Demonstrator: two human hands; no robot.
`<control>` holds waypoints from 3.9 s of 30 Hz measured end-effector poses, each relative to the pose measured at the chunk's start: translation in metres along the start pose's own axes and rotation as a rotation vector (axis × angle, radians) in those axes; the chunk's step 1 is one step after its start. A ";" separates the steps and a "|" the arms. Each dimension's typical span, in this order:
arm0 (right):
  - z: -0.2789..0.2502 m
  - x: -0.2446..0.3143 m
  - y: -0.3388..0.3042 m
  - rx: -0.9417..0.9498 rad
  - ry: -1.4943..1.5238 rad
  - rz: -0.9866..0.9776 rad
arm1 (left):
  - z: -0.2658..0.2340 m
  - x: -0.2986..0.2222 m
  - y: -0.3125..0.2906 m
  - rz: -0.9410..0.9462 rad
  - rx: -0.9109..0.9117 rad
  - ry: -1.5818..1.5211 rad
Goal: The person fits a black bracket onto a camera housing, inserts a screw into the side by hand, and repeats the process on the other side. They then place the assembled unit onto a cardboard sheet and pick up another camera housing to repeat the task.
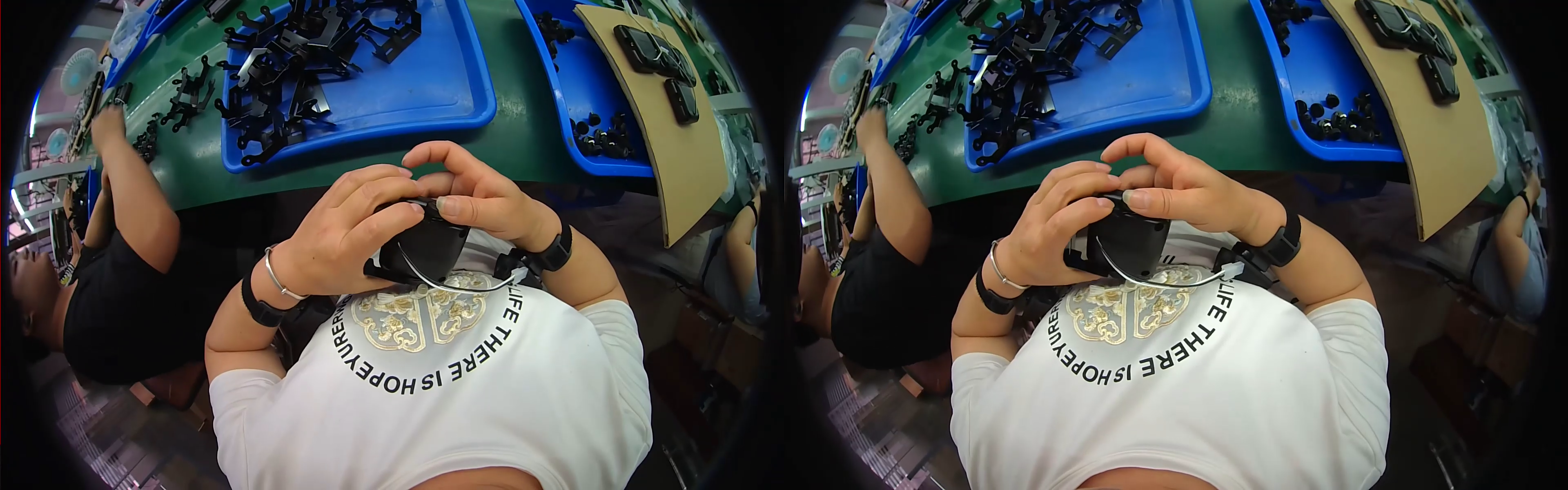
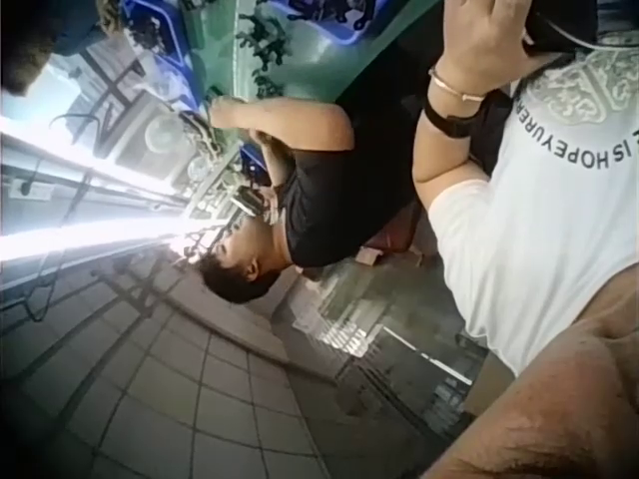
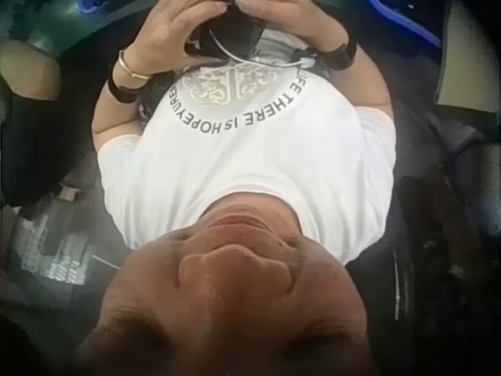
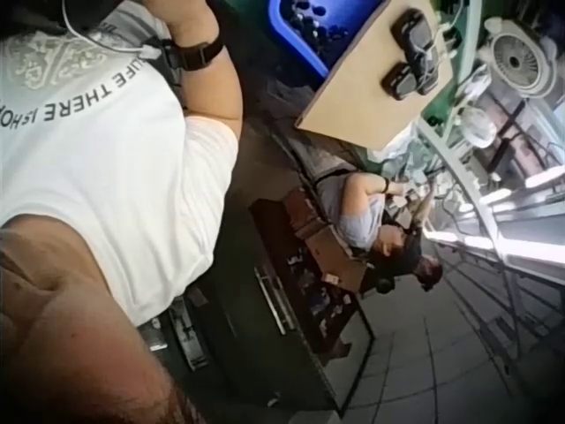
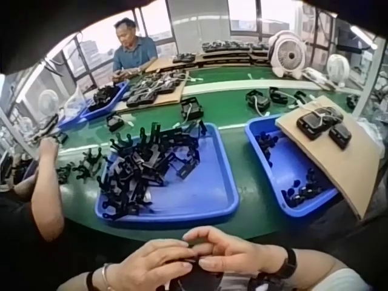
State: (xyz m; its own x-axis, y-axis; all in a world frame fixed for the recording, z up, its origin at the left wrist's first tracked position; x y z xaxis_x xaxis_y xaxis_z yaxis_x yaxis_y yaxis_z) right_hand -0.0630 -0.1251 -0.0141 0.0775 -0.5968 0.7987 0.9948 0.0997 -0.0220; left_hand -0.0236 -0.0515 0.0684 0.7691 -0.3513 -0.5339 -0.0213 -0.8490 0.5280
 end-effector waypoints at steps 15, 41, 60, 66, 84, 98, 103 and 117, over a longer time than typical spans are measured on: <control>-0.014 0.010 -0.008 -0.153 -0.333 -0.026 | -0.001 0.005 0.000 0.025 0.007 -0.006; -0.019 0.014 -0.011 -0.257 -0.515 0.043 | 0.018 0.006 0.003 -0.007 0.076 -0.030; -0.027 -0.003 -0.017 -0.229 -0.148 0.150 | 0.012 0.012 0.017 -0.023 0.170 -0.118; -0.033 0.021 -0.019 -0.353 -0.007 -0.140 | 0.010 0.046 -0.007 -0.501 -0.153 -0.761; -0.039 0.030 -0.016 -0.445 0.020 -0.153 | 0.027 0.068 -0.007 -0.793 -0.251 -0.943; -0.022 0.044 -0.020 -0.442 -0.324 -0.226 | 0.018 0.056 0.006 -0.609 -0.154 -0.830; -0.027 0.078 -0.019 -0.516 -0.288 -0.121 | 0.005 0.047 0.035 -0.446 -0.245 -1.008; -0.293 0.314 0.062 -1.223 -0.980 0.085 | 0.018 0.048 0.010 -0.035 0.059 -0.307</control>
State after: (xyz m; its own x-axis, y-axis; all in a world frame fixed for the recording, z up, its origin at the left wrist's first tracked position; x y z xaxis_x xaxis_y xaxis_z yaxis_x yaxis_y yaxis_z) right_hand 0.0430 -0.5398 0.0592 0.5454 0.1552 0.8237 0.4765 -0.8659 -0.1524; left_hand 0.0013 -0.0839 0.0363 0.5418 -0.4168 -0.7299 -0.0423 -0.8808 0.4715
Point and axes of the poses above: each hand's wrist, its own y-axis towards the middle knuckle, its own z-axis out of the palm, x = y × z, the point moved 9 cm from there along y, towards the middle knuckle, and after that the axes turned 6 degrees about -x, right-handed, at the moved point
